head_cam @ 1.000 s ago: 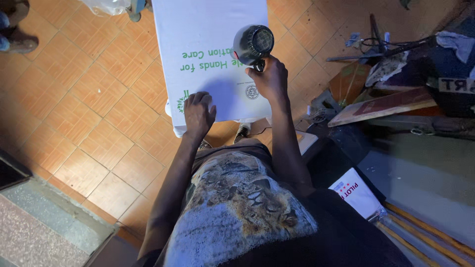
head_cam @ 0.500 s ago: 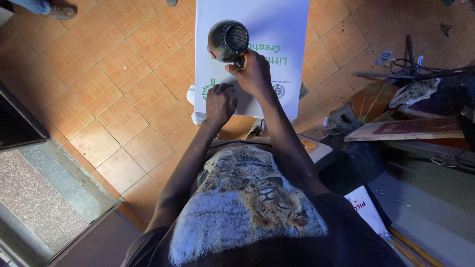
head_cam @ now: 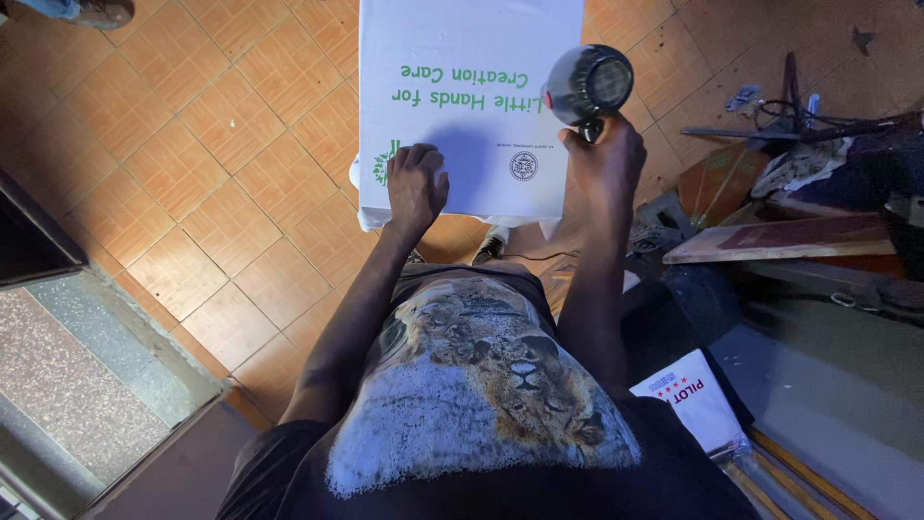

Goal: The person uses a hair dryer to apply heat to a printed design on a white t-shirt laid flat on a table. They move the dryer back and forth over the text and logo areas while occasionally smoothing the fabric with their free hand.

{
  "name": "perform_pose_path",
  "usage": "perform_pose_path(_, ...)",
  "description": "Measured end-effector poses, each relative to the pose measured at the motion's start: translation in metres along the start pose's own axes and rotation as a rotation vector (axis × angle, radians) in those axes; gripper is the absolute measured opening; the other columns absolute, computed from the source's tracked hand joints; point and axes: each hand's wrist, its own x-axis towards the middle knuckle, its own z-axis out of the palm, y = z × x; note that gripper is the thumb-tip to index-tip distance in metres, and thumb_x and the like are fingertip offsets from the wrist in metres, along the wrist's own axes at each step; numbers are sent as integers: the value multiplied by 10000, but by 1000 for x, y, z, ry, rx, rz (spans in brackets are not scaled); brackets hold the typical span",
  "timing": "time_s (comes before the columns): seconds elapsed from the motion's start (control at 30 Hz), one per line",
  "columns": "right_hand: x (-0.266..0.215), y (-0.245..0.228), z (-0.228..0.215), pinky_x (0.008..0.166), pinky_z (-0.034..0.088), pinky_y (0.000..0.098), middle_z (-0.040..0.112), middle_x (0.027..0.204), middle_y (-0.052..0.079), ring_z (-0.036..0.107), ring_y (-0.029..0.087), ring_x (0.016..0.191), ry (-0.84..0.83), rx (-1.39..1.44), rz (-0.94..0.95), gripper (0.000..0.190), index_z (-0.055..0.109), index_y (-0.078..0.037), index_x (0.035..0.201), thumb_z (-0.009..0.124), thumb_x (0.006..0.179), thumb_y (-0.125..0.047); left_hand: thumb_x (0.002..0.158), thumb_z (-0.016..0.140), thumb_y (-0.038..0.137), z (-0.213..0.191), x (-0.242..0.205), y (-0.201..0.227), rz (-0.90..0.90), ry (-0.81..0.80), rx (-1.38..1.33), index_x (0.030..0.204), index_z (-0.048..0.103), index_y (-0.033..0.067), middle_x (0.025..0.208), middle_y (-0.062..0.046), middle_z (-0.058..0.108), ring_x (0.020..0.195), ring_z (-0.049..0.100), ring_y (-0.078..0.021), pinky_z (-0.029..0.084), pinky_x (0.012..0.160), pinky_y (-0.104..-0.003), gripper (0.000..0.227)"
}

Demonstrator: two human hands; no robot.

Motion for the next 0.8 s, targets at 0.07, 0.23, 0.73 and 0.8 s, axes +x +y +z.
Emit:
perform_pose_path(0.07,-4,13,1,805,570,576,761,919,108,732,421,939,-12,41,7,285,737,-149,1026,857,831,-318,795,776,276,1,-2,-5,-22,18,-18,999,722,180,1100,-12,661,1067,605,-264,455,909,-417,232)
perform_pose_path(0.23,-14,0,9,795,594,432,746,836,-17,770,221,824,-169,208,12,204,724,-217,992,827,833,-295,775,796,264,-6,-4,-18,-107,85,-8,997,725,179,1107,-7,659,1082,592,-262,459,917,-414,249)
perform_pose_path(0.73,-53,-126,94,543,463,402,769,869,131,671,262,680,-227,276,-495,408,727,-62,940,739,873,-465,973,546,235,-46,-26,-82,-252,373,-268,1204,612,19,1198,-188,646,1126,609,-377,469,995,-479,323)
perform_pose_path(0.8,-67,-143,70,740,564,572,710,751,241,717,533,856,-337,266,-393,190,653,-2,842,769,847,-152,911,643,64,-34,-35,-96,-365,364,-384,1265,613,8,1193,-226,647,1090,663,-472,514,960,-543,360)
